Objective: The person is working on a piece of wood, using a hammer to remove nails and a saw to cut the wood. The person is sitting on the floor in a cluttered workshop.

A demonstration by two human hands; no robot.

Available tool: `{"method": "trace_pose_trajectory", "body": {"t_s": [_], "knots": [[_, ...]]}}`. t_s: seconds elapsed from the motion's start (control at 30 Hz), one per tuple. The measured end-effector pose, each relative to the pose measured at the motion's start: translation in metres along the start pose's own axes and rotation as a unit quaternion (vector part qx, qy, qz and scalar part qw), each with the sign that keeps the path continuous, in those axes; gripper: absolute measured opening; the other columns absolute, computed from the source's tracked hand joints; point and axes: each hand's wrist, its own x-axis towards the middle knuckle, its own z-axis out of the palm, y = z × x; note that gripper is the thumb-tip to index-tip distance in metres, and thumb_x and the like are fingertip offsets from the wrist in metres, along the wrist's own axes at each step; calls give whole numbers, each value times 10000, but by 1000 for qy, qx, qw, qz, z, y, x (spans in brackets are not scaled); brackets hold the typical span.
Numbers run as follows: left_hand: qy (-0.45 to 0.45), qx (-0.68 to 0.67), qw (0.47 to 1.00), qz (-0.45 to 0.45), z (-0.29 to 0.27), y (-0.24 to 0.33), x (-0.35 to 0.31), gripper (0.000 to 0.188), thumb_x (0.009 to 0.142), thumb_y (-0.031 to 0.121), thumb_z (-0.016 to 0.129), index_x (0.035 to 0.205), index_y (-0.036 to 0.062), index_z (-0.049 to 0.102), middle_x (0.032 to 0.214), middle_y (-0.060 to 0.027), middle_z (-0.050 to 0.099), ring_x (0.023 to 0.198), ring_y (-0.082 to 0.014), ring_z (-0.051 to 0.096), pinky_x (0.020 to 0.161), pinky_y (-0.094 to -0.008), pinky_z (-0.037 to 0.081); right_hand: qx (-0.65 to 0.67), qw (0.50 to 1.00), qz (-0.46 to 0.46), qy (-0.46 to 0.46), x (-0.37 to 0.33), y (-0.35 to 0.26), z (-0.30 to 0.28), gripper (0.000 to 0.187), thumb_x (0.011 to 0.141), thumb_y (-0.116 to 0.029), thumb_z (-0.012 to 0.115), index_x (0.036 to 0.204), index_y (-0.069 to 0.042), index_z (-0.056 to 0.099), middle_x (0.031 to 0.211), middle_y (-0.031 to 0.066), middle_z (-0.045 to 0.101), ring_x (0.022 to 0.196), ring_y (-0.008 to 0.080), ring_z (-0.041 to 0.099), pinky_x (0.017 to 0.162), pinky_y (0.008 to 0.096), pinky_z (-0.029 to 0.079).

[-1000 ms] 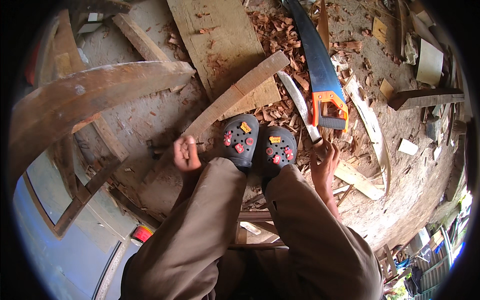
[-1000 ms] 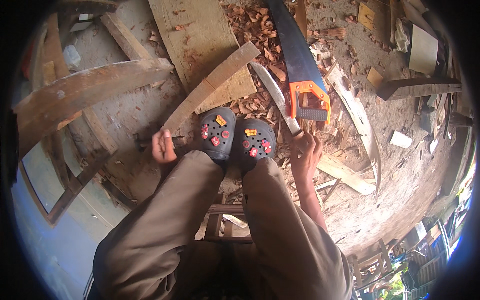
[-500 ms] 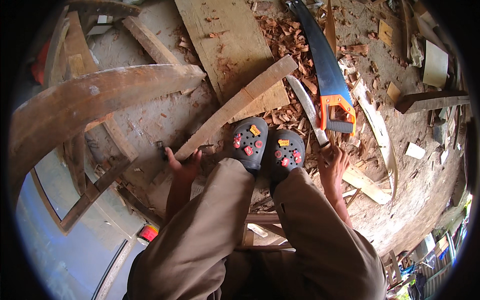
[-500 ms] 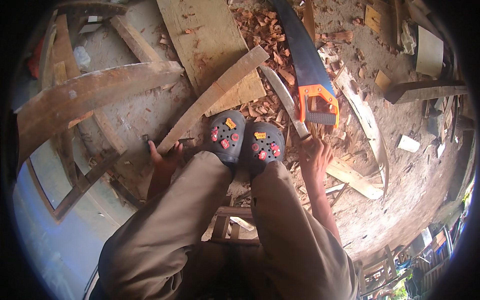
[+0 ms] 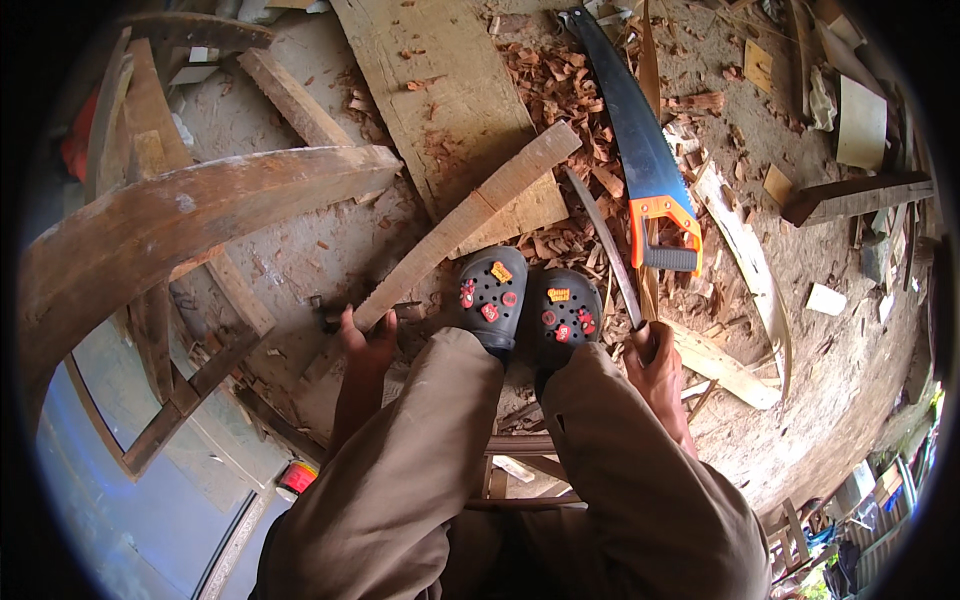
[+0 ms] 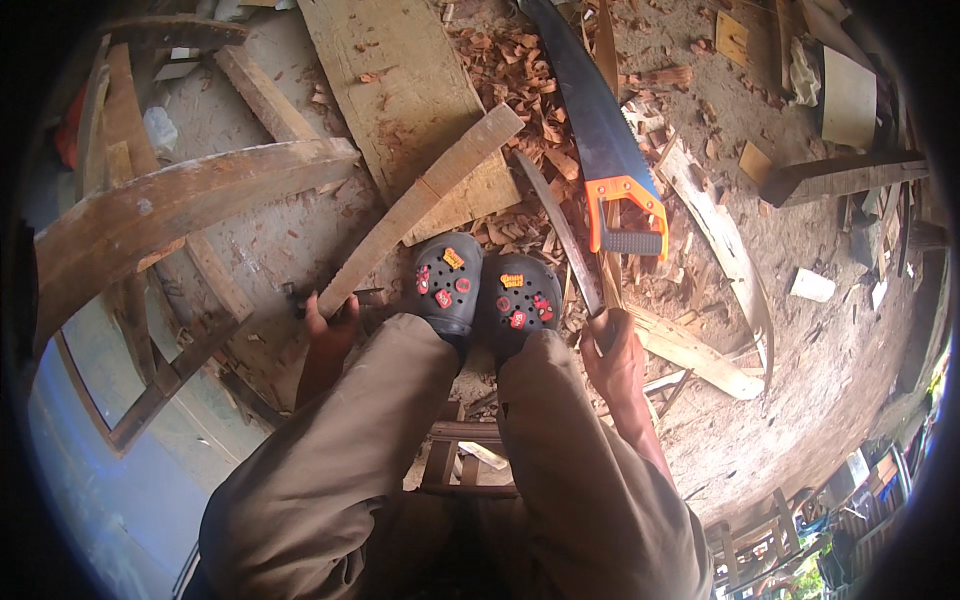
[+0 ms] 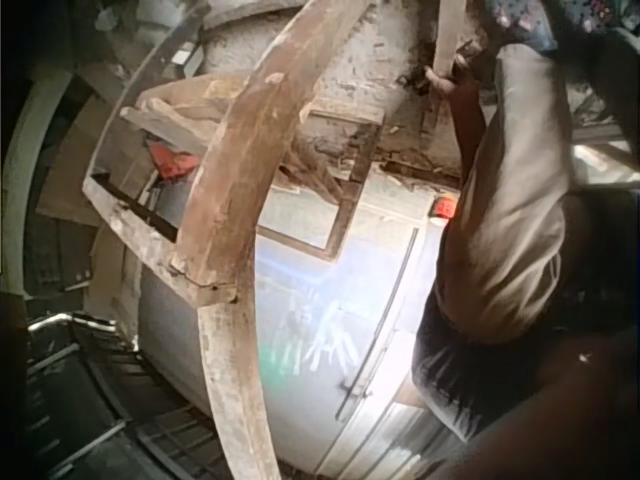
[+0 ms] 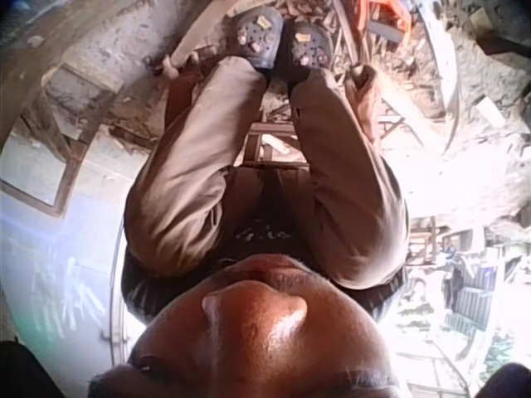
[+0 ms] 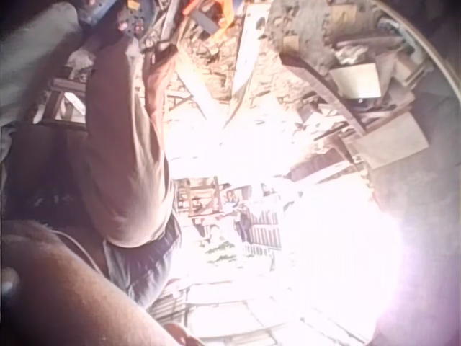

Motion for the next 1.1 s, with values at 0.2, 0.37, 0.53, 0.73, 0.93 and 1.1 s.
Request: {"method": "trace_pose_trajectory", "body": {"t_s": [0.2, 0.37, 0.53, 0.73, 0.93, 1.1], "knots": [[-8, -48, 970, -239, 34, 28, -31, 456, 969, 462, 566, 1064, 23, 642, 919, -102, 688, 834, -236, 667, 791, -347, 545, 175, 983, 56, -26, -13, -11, 1, 303, 960, -273, 618, 1044, 9, 546, 734, 68, 589, 631, 143, 544, 571, 341, 449], [-90, 382, 920, 21, 100, 41, -47, 373, 985, 335, 591, 1067, -25, 645, 941, -104, 694, 825, -149, 659, 768, -291, 536, 242, 964, 39, -102, 6, -34, 10, 348, 1012, -334, 539, 998, 13, 554, 642, 17, 565, 539, 88, 492, 520, 262, 402], [-200, 483, 715, 465, 160, 18, -3, 150, 987, 91, 549, 1042, -22, 631, 916, -109, 672, 831, -198, 642, 767, -329, 514, 430, 898, -9, -88, 50, -82, 29, 364, 1027, -344, 509, 1077, 15, 535, 701, 21, 560, 585, 88, 521, 512, 255, 431], [-222, 630, 594, 448, 167, 10, 15, 439, 899, 378, 674, 1023, -40, 620, 1029, -217, 631, 923, -423, 625, 753, -457, 515, 323, 937, 31, -126, 115, -128, 31, 378, 1011, -378, 551, 1037, -2, 530, 642, -11, 522, 537, 62, 487, 466, 239, 395], [-202, 667, 574, 430, 170, 8, 10, 645, 689, 449, 856, 1052, -25, 612, 1011, -193, 616, 928, -404, 623, 767, -451, 519, 390, 917, -80, 13, 133, -154, 13, 262, 1014, -259, 570, 1025, -7, 498, 598, 6, 547, 483, 58, 499, 416, 234, 364], [-208, 658, 577, 436, 172, 7, 11, 592, 705, 422, 837, 1030, -32, 640, 1013, -182, 627, 889, -388, 642, 759, -438, 534, 232, 969, 1, -81, 122, -140, 34, 328, 992, -270, 597, 1076, 28, 490, 617, 52, 574, 511, 89, 512, 473, 254, 395]]}}
